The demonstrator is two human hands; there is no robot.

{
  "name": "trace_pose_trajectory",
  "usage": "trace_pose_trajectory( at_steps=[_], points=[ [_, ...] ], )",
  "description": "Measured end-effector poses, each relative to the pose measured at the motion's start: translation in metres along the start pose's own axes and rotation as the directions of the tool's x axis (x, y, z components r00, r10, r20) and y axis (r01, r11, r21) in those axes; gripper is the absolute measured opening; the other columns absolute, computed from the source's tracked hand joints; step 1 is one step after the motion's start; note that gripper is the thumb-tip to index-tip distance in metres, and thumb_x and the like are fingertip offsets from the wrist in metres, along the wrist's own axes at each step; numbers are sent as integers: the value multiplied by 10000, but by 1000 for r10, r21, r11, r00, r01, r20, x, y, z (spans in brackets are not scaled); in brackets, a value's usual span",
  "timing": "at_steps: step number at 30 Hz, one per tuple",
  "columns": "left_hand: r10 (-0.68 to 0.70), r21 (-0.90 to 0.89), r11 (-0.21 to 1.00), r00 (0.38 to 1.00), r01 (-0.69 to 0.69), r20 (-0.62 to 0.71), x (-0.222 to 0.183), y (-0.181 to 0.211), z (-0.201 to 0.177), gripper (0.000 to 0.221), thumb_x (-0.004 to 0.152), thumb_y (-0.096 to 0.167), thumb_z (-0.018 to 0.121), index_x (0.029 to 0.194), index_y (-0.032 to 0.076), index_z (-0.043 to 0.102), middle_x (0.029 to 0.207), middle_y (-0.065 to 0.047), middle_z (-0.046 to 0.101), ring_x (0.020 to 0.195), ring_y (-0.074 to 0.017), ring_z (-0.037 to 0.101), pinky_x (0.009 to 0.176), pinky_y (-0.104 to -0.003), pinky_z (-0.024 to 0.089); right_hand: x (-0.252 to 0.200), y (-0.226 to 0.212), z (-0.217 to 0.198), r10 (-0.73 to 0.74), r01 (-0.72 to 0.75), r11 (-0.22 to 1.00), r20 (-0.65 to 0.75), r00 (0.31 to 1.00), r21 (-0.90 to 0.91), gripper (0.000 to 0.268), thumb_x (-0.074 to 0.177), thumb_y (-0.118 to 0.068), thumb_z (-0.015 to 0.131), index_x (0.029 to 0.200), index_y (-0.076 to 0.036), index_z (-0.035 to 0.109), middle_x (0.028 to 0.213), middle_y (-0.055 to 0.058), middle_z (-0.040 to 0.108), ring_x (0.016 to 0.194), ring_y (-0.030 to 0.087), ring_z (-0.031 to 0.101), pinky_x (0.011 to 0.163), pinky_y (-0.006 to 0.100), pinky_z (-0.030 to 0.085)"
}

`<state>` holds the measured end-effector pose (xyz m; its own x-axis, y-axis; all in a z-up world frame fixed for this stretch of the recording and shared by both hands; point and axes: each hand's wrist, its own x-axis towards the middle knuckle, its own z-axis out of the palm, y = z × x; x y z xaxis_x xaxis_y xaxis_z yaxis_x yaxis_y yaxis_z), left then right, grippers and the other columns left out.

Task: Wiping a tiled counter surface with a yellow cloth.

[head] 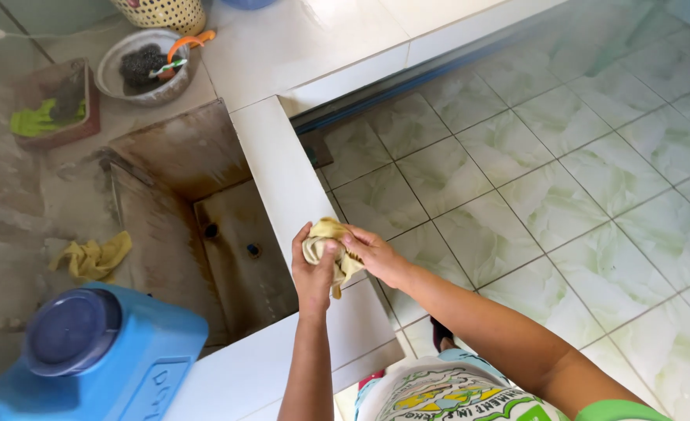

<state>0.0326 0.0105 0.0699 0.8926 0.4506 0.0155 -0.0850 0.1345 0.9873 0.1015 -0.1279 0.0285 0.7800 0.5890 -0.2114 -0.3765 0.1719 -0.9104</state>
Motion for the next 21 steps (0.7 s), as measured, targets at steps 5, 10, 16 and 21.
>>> trace_pose_trajectory(
  at_steps=[5,10,16,21],
  points=[
    [48,53,998,993,-42,-107,25,-8,64,473,872,191,811,1283,42,631,1155,-106,715,1017,-167,679,892,-314,588,20,-35,-59,-28,33,998,75,997,-56,479,1065,-284,536,1507,-101,538,1224,-18,677,1069,66,621,913,244,525],
    [131,214,973,969,-86,-209,39,-11,122,440,861,190,820,1250,57,661,1173,-97,712,1025,-186,685,903,-324,578,24,-84,-106,9,8,994,152,988,-109,503,1041,-233,570,1524,-108,503,1268,-25,668,1123,69,614,950,255,519],
    [155,272,959,947,-76,-281,60,1,164,459,852,190,813,1271,86,659,1229,-112,690,1089,-219,692,934,-339,567,55,-111,-142,50,-25,989,174,983,-144,527,1030,-219,581,1539,-136,471,1313,-36,650,1175,67,610,979,261,519],
    [290,353,917,919,-187,-267,92,14,159,495,832,94,823,1300,86,664,1241,-108,646,1127,-228,671,973,-344,561,101,-122,-138,68,-65,998,189,980,-22,448,1048,-262,557,1476,-128,541,1244,7,673,1096,115,667,883,311,593]
  ],
)
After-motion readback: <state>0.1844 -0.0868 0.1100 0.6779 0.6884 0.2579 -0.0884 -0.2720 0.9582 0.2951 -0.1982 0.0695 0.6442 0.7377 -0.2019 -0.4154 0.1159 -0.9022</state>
